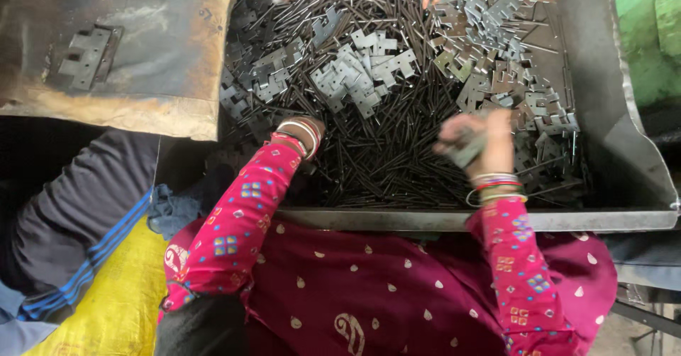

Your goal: The person sits on the floor and repeatedly picks up metal rods and small metal plates from a large bin. They insert the rods into the plates by hand and place the assembled units into a nearby container.

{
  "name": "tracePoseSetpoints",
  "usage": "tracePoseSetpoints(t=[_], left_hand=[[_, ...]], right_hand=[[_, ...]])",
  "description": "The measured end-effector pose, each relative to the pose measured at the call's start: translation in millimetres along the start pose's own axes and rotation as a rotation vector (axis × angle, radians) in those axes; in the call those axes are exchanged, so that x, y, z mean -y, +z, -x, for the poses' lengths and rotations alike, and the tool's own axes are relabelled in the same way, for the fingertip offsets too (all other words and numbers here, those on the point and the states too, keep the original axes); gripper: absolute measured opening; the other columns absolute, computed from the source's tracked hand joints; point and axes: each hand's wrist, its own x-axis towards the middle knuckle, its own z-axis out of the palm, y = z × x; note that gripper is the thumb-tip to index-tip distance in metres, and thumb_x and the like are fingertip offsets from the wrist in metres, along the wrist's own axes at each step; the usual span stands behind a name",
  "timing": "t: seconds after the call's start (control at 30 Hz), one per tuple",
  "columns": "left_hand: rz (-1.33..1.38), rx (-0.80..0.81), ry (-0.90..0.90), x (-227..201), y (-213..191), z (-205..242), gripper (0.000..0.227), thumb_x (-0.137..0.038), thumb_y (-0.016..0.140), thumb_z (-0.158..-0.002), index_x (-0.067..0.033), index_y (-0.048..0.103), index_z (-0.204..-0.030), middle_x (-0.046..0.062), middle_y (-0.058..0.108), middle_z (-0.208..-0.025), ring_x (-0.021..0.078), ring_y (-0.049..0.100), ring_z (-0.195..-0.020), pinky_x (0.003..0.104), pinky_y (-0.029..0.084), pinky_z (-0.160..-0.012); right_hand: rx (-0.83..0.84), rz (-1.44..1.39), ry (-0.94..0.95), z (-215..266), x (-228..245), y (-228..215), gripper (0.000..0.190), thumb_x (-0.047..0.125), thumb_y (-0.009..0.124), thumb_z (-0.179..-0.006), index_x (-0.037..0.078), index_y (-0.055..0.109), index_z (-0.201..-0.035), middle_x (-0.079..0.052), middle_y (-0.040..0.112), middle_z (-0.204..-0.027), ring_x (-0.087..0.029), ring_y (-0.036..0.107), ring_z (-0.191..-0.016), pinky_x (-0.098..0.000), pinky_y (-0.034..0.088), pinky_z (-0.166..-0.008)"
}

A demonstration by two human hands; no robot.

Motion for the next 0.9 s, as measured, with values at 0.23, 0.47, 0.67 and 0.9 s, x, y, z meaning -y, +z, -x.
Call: tracePoseSetpoints(t=[0.23,0.47,0.67,0.9], left_hand=[[0.514,-0.154,-0.018,-3.2,-56.6,14.5,0.044,-0.019,0.084,-0.07,-0.0077,0.072,-0.11,0.019,0.075,-0.104,0.0381,0.072,-0.101,0.045,0.056,-0.088],[0.294,-0.24,-0.058,-37.2,-40.5,-4.6,0.044,-0.013,0.079,-0.079,0.0011,0.065,-0.118,0.026,0.073,-0.106,0.0429,0.071,-0.103,0.049,0.058,-0.085],[0.64,-0.296,0.059,-17.2,-58.8,-1.7,0.042,-0.023,0.082,-0.073,-0.002,0.072,-0.109,0.021,0.075,-0.097,0.0345,0.074,-0.089,0.042,0.058,-0.082],[1.163,-0.108,0.17,-9.7,-76.8,17.0,0.04,-0.034,0.072,-0.088,-0.0055,0.064,-0.115,0.008,0.071,-0.088,0.0187,0.07,-0.075,0.035,0.059,-0.065]], right_hand=[[0.314,1.682,0.045,-44.9,-129.2,55.1,0.045,0.047,0.074,-0.086,0.006,0.075,-0.107,-0.018,0.076,-0.092,-0.035,0.073,-0.087,-0.0458,0.057,-0.079],[0.304,1.792,0.058,-66.4,-175.2,40.9,0.036,0.04,0.074,-0.089,0.008,0.076,-0.106,-0.022,0.074,-0.099,-0.044,0.069,-0.097,-0.0521,0.055,-0.084],[0.548,1.719,0.186,-52.7,-164.4,23.6,0.047,0.039,0.083,-0.075,0.005,0.072,-0.106,-0.021,0.075,-0.097,-0.041,0.071,-0.093,-0.049,0.056,-0.081],[0.387,1.45,0.149,-40.9,-123.1,39.6,0.034,0.037,0.078,-0.086,0.008,0.076,-0.103,-0.011,0.079,-0.092,-0.025,0.075,-0.079,-0.0397,0.06,-0.075]])
